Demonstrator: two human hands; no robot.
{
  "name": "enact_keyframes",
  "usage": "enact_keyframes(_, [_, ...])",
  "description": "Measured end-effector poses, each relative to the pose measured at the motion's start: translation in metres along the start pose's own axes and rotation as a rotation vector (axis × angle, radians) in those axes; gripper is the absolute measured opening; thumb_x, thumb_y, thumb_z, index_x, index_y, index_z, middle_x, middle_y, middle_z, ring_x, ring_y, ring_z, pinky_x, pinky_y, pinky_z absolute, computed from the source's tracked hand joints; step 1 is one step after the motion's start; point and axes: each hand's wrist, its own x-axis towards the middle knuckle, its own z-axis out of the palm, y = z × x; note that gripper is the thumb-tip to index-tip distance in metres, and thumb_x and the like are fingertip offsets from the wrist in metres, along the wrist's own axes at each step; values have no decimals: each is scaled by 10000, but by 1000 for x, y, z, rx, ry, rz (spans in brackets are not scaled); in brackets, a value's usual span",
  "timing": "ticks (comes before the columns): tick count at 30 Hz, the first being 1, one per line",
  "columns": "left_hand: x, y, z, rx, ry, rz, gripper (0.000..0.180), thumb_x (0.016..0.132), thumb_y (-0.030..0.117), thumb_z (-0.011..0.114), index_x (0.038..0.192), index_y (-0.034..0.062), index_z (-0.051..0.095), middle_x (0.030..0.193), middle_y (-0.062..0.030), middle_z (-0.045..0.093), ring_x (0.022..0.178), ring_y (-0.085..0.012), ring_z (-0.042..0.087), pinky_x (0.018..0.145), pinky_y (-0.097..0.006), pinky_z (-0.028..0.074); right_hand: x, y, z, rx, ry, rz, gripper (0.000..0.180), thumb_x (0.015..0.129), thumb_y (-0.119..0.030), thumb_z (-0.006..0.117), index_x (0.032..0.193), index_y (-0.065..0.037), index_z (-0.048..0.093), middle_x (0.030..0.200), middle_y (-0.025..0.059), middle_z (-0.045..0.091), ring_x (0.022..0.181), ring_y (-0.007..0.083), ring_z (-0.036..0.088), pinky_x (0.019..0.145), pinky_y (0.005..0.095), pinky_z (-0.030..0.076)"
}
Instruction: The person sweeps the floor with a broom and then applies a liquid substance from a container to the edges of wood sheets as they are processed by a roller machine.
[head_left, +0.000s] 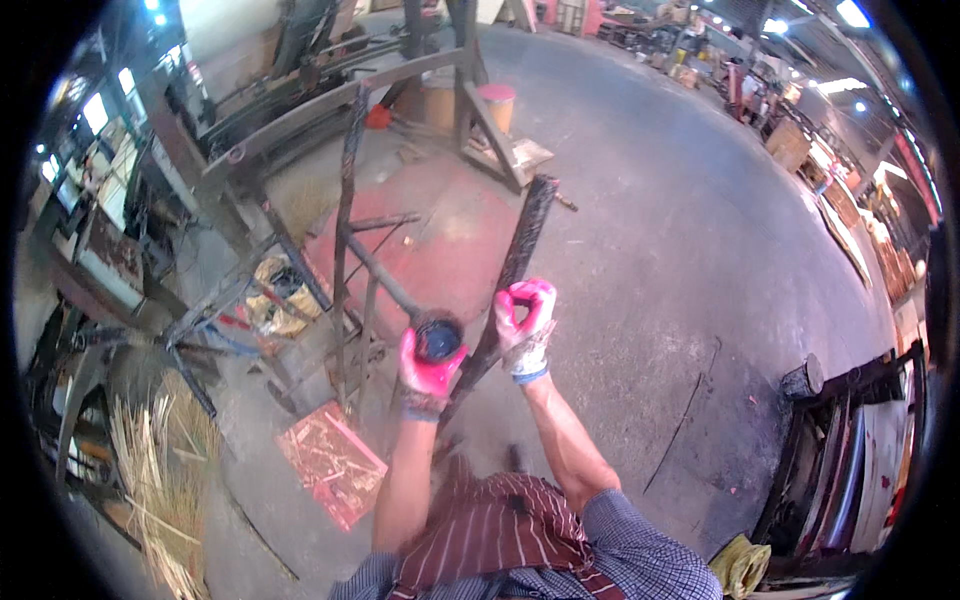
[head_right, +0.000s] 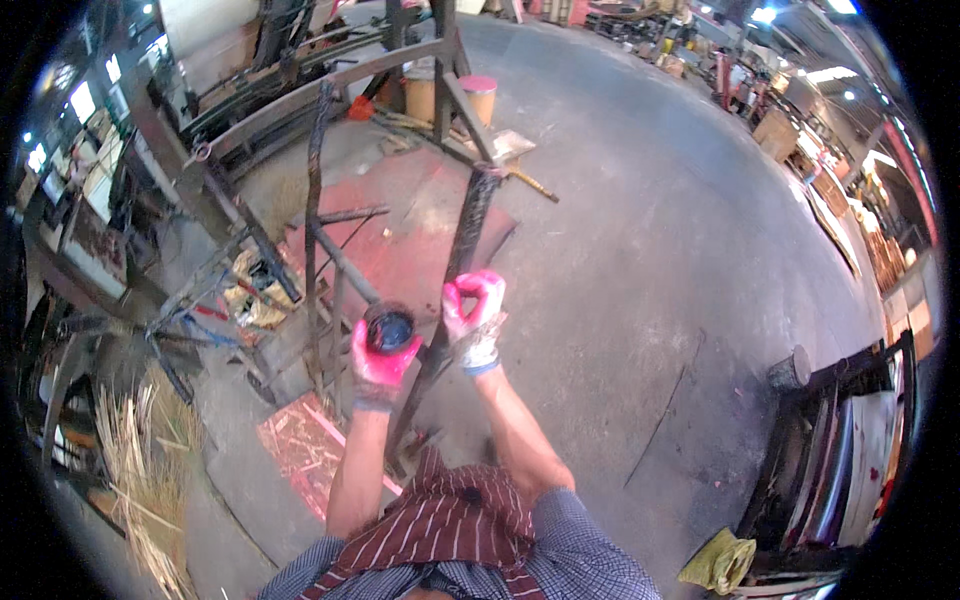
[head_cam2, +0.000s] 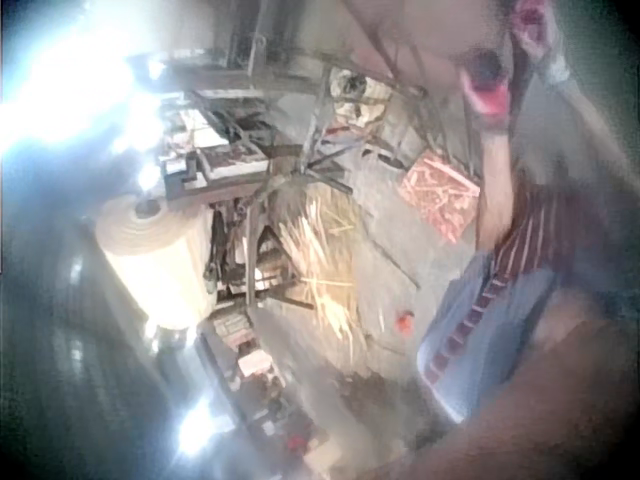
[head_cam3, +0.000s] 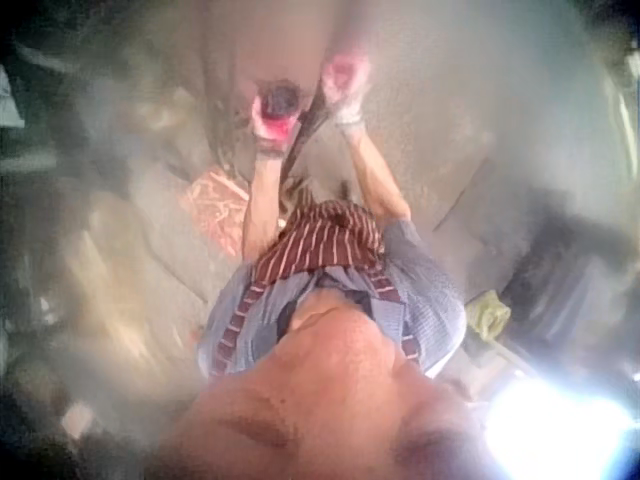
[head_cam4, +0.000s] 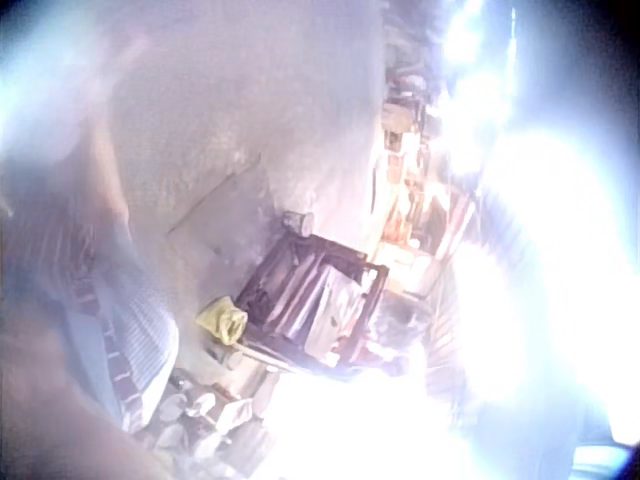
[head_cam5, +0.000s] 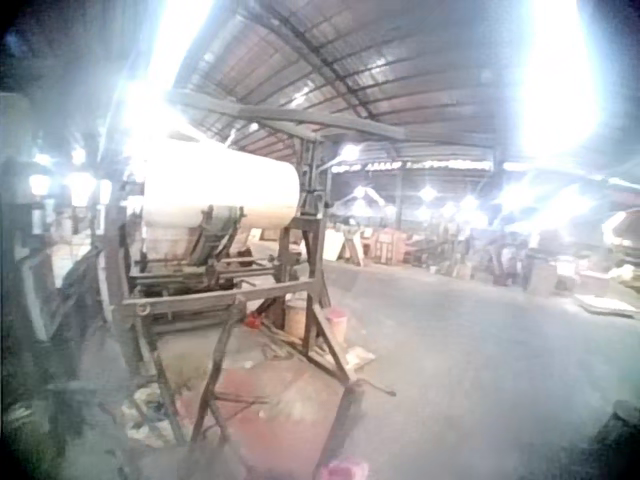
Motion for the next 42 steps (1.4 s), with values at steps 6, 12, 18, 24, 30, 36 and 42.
enact_keyframes(6, [-10,43,-32,-32,-180,-11,492,865,480,576,1231,151,586,1242,-67,605,1125,-278,568,880,-561,476,87,-46,75,-100,113,37,614,820,-67,664,1381,-50,414,1218,212,562,1004,325,625,801,441,513])
enact_keyframes(12, [-15,32,-31,-9,0,67,604,808,554,631,1238,134,575,1184,-83,634,1019,-339,619,827,-540,506,205,-65,47,-1,-167,21,227,954,-234,538,1083,-66,619,771,79,634,633,252,625,584,381,514])
enact_keyframes(18, [-22,51,-48,31,0,94,628,786,566,653,1236,134,580,1188,-82,637,1046,-349,604,851,-537,493,161,-75,32,817,-246,580,286,985,-280,526,1140,-44,575,654,-15,501,485,64,459,441,229,394])
enact_keyframes(24, [-10,42,-43,71,-209,146,615,795,557,645,1227,123,585,1196,-85,632,1073,-361,592,874,-555,494,-8,29,50,-112,88,175,463,872,-241,689,1251,-48,505,782,22,585,641,152,576,585,322,490])
enact_keyframes(30, [-16,65,-51,31,32,106,575,827,560,600,1246,167,579,1205,-89,626,1084,-368,585,892,-578,479,-7,8,41,-233,-73,300,512,827,-138,668,1303,-65,492,1026,163,649,914,272,676,768,387,531])
enact_keyframes(36, [-31,67,-73,52,120,199,590,835,574,581,1252,158,573,1227,-107,610,1067,-373,597,889,-589,480,184,-39,55,-308,90,-168,350,861,-66,577,1210,-92,580,1102,157,647,957,339,651,790,402,525])
enact_keyframes(42, [-33,68,-74,-41,142,149,595,846,536,587,1281,132,553,1227,-121,611,1087,-385,588,883,-598,483,187,-52,51,523,-183,446,305,948,-201,556,1221,-64,557,674,-10,552,497,83,484,471,253,402])
